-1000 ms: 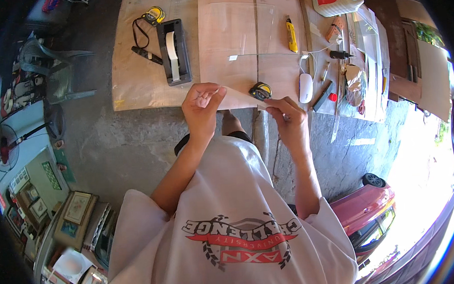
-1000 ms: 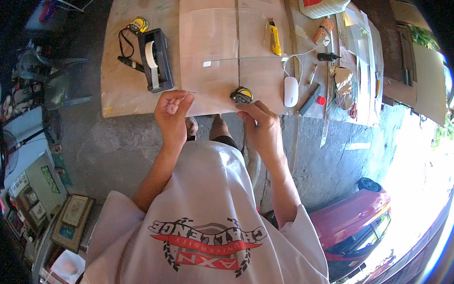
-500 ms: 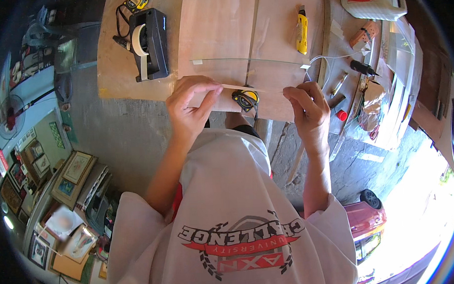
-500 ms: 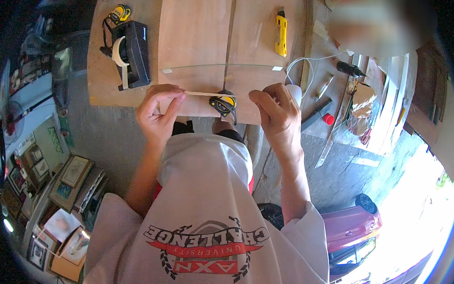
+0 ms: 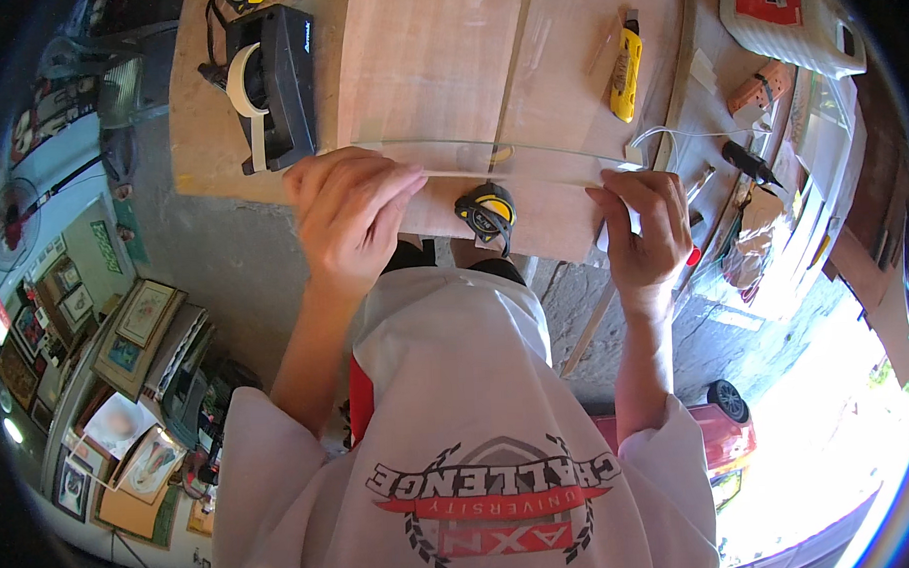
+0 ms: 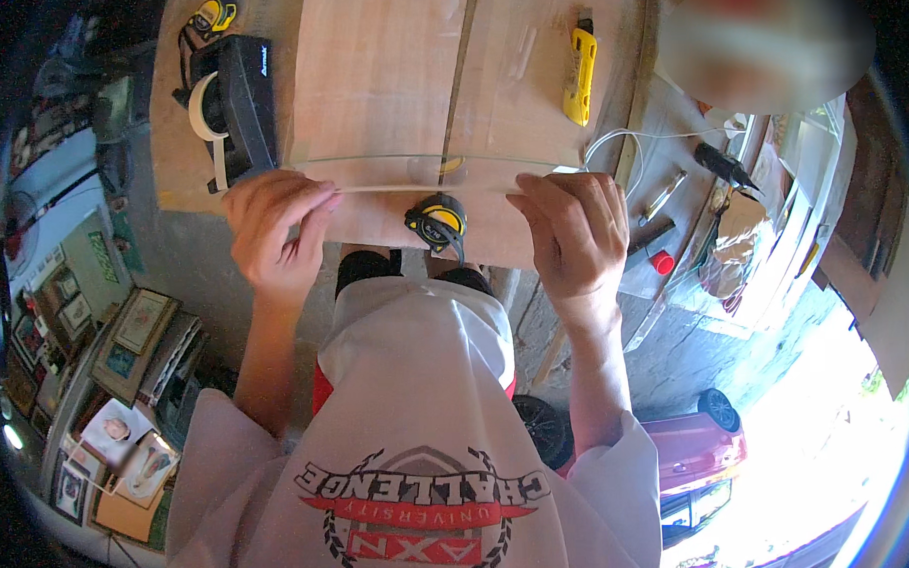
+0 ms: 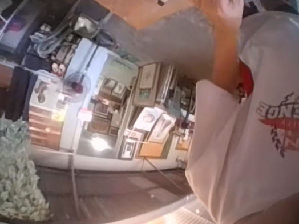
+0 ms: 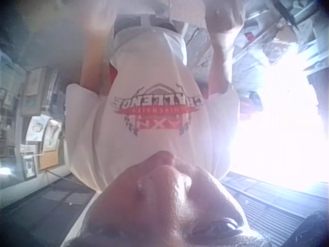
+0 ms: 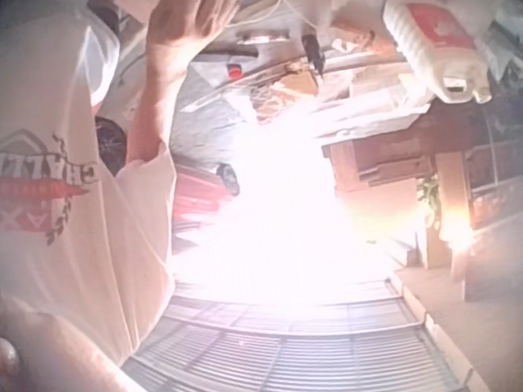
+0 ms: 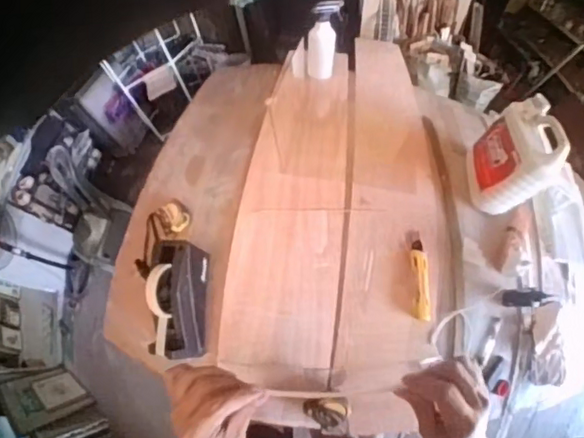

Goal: The person aligns and joins two clear plastic strips on a workbench, then applies tape to secure them. They retrieve a metal triangle ruler and place it on the table, continuing to handle the plastic pieces and tape.

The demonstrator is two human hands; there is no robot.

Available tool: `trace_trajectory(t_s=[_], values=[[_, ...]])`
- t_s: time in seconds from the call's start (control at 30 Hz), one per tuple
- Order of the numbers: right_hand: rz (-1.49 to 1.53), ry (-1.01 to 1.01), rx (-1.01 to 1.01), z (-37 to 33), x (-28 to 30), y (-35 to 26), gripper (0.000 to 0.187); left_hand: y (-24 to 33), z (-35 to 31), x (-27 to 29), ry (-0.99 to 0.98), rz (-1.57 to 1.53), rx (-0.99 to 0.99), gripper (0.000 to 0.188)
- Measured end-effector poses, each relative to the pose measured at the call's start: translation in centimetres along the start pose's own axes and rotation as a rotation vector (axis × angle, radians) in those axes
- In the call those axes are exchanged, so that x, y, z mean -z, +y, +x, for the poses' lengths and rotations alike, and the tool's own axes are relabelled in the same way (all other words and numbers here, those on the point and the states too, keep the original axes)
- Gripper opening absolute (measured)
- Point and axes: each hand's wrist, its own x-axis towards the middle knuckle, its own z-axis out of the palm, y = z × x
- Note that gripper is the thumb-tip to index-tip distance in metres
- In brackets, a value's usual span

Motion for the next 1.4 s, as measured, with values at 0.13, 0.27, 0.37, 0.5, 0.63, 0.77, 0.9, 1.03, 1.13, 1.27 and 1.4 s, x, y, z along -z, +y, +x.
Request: trace_trajectory(t_s=[0.13, 0.27, 0.37, 0.5, 0.63, 0.77, 0.9, 1.03, 1.13, 1.27, 1.4], values=[[-0.046, -0.035, 0.019, 0.6, -0.2, 0.7, 0.031, 0.1, 0.6, 0.0, -0.053, 0.074, 0.031, 0.018], [-0.065, -0.083, 0.016, 1.2, -0.3, 1.0, 0.03, 0.4, 1.5, -0.1, -0.102, 0.108, 0.112, 0.015], [-0.056, -0.11, 0.002, 1.6, -0.5, 1.0, 0.031, 0.1, 2.1, -0.1, -0.155, 0.081, 0.13, 0.016], [-0.052, -0.117, 0.0, 1.9, -0.7, 1.1, 0.031, -0.8, 2.3, -0.9, -0.17, 0.01, 0.098, 0.018], [-0.065, -0.131, -0.004, 2.0, -0.8, 1.3, 0.031, -1.0, 2.2, -1.2, -0.187, 0.005, 0.091, 0.017], [-0.072, -0.149, -0.006, 2.0, -0.9, 1.5, 0.03, -0.9, 2.2, -1.3, -0.205, 0.0, 0.093, 0.018], [-0.05, -0.147, -0.016, 2.0, -1.0, 1.5, 0.029, -0.8, 2.3, -1.2, -0.217, -0.01, 0.1, 0.018], [-0.059, -0.156, -0.015, 2.0, -1.0, 1.6, 0.028, -1.0, 2.3, -1.2, -0.212, -0.027, 0.09, 0.018], [-0.063, -0.16, 0.001, 2.0, -1.1, 1.6, 0.027, -1.1, 2.2, -1.3, -0.205, -0.037, 0.093, 0.017], [-0.107, -0.167, 0.039, 2.3, -1.0, 1.5, 0.025, -1.1, 2.2, -1.3, -0.205, -0.04, 0.097, 0.016], [-0.159, -0.188, 0.062, 2.6, -0.7, 1.1, 0.023, -1.1, 2.3, -1.3, -0.208, -0.048, 0.104, 0.016]])
